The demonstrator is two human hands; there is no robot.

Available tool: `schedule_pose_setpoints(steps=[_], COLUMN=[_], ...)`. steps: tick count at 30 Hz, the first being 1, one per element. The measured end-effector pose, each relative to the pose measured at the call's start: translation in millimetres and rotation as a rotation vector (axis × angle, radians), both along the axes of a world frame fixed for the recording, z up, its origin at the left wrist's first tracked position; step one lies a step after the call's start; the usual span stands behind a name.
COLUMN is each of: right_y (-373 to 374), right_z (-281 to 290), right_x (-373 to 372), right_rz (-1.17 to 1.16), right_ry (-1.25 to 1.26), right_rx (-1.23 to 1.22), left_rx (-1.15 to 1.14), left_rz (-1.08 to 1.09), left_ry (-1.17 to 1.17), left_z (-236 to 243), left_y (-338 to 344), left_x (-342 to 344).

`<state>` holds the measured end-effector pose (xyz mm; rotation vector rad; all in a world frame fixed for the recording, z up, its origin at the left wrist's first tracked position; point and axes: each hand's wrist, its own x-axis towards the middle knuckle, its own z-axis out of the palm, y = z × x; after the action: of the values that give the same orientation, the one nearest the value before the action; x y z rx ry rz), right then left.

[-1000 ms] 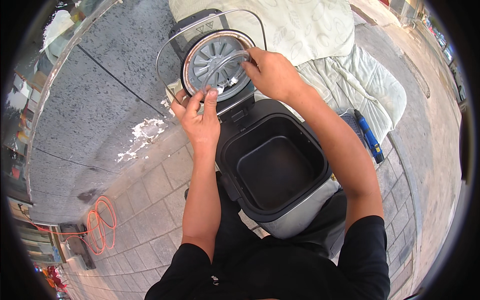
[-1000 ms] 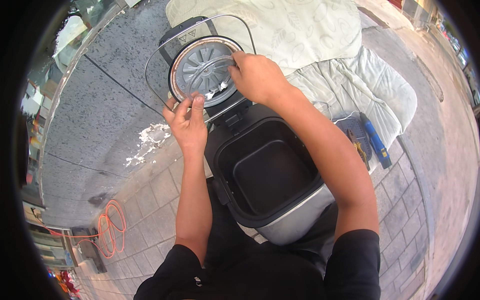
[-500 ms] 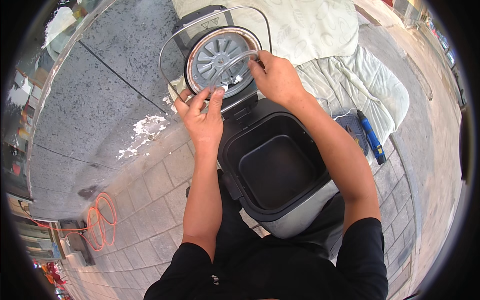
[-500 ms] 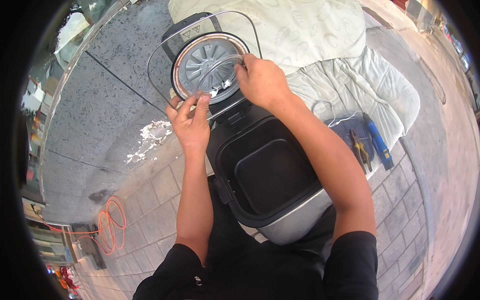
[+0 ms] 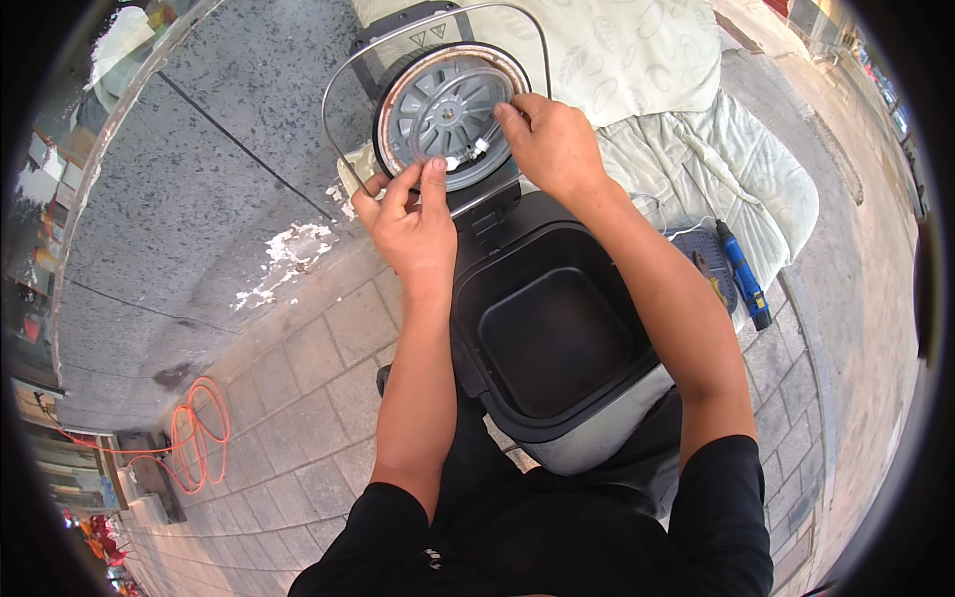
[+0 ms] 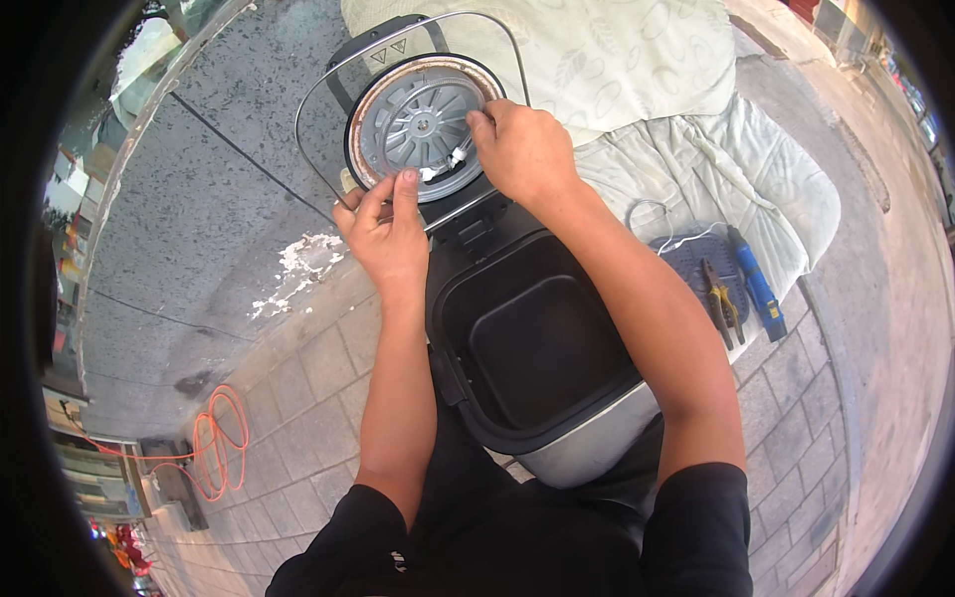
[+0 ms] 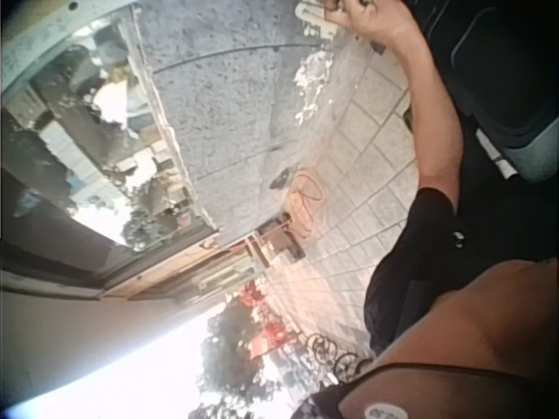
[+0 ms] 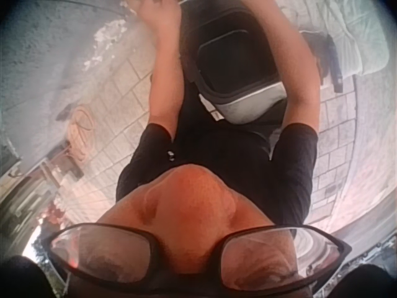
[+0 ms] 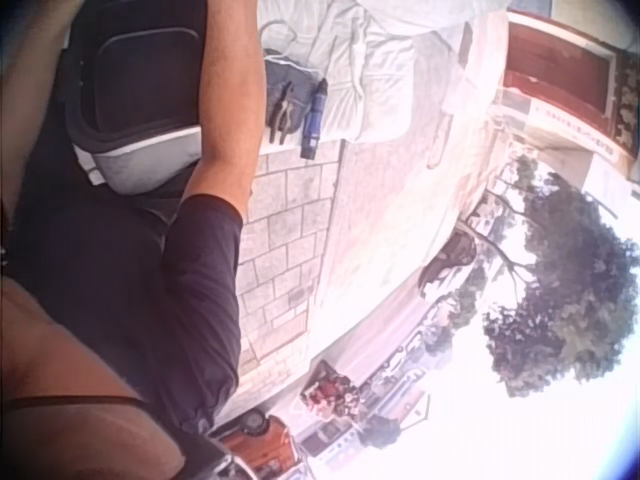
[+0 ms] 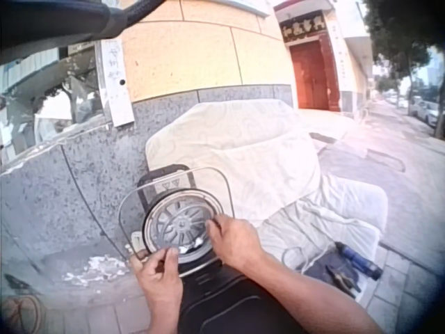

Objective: The person disassembles a circular appliance component, uses a screwdriver and pliers to adjust internal parts, and connects wires to the unit. The person works on a tiled sidewalk with tools and parts laid out nearby.

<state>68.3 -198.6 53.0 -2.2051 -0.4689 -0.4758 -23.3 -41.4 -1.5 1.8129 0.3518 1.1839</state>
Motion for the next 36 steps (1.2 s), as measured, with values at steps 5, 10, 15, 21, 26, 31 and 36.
schedule_pose_setpoints(steps=[5,10,15,21,26,31,36], right_y=[3,8,11,8,8,4,2], right_z=[-2,-4,-3,-3,-8,-16,-20], right_x=[-1,-3,-5,-3,-4,-7,-11], right_rz=[-0.012,-0.018,-0.008,0.002,-0.005,-0.004,0.034], right_ry=[0.019,0.065,0.129,0.154,0.129,0.1,0.138], right_rx=[0.056,0.101,0.079,0.068,0.095,0.145,0.169], left_rx=[0.049,0.098,0.037,-0.17,-0.223,-0.022,0.116], left_rz=[0.076,0.098,0.114,0.107,0.077,0.064,0.011], left_ry=[-0.026,-0.094,-0.128,-0.062,-0.063,-0.064,-0.06], left_z=[1,2,-5,-3,3,-4,-7], left_y=[-4,-7,-4,-8,-11,-8,0], left_x=[2,1,7,8,5,3,-3])
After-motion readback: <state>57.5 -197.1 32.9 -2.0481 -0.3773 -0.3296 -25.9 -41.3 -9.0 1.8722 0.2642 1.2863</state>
